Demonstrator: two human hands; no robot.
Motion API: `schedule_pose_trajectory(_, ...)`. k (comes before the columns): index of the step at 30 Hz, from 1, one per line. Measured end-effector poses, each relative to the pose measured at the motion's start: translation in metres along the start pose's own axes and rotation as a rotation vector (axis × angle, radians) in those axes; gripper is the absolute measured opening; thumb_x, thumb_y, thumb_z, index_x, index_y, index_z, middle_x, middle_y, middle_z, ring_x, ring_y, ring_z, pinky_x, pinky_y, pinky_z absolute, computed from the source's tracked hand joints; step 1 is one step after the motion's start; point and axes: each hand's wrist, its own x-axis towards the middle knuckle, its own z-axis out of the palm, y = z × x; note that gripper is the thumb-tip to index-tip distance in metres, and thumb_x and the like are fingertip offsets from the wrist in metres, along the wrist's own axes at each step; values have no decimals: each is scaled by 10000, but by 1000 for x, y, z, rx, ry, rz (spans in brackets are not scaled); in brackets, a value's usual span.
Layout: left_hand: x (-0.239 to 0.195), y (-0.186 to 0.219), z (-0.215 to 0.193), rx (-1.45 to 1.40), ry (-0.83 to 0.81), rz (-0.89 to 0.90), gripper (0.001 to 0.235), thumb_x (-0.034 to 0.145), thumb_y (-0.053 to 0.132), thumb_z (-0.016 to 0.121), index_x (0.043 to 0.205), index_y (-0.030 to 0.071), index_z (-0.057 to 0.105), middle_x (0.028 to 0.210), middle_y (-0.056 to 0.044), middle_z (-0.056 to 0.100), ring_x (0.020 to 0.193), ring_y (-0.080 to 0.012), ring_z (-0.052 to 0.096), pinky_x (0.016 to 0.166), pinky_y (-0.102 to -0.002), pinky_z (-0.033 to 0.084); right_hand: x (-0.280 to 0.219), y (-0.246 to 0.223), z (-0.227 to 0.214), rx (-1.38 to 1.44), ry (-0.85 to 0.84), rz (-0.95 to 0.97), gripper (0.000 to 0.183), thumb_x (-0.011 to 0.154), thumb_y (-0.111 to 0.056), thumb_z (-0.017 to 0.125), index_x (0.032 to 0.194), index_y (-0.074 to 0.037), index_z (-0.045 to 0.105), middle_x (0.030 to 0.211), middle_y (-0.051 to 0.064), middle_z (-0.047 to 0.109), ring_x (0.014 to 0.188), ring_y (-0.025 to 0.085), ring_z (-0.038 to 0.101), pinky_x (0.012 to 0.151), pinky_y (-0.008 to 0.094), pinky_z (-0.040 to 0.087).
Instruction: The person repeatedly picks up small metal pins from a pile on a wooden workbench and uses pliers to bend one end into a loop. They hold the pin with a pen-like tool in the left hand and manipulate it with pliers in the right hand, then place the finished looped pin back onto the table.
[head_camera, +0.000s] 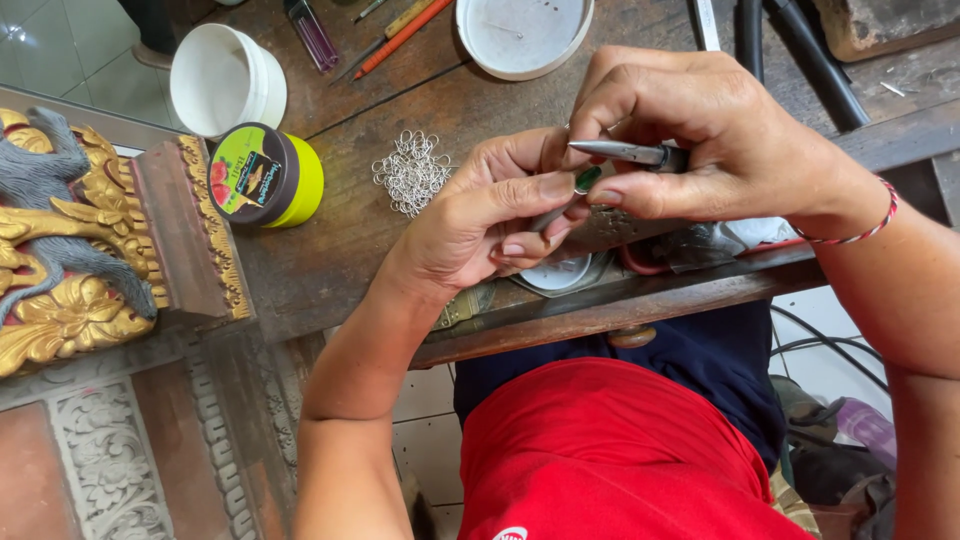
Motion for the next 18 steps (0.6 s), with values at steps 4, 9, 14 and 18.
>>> schedule_pose_trajectory(4,0,-6,-7,-16,8,-3,164,982,179,682,1061,50,621,834,-104,608,508,-50,403,398,-137,239,-1,-1,0,6,0,34,273,968,-266,635,1040,-6,592,905,93,541,707,191,437,603,297,353)
schedule_pose_trajectory(9,-1,-6,-5,-2,23,-6,165,981,188,672,1059,52,619,819,-109,568,521,-48,403,393,-132,219,-1,-3,0,21,4,41,275,958,-263,650,1044,-8,595,914,95,564,735,196,479,654,298,389)
schedule_pose_trajectory(14,0,-6,-4,15,43,-2,163,985,201,667,1046,54,628,781,-96,590,501,-38,407,384,-131,222,-1,-1,-1,-1,1,45,285,962,-278,645,1046,-10,594,900,88,555,722,188,474,631,293,378)
schedule_pose_trajectory(18,0,-7,-5,6,39,7,189,996,206,668,1082,38,648,796,-90,631,485,-33,398,377,-137,228,-2,0,-2,14,-2,32,268,967,-232,652,1060,7,574,919,105,582,738,200,503,669,302,417)
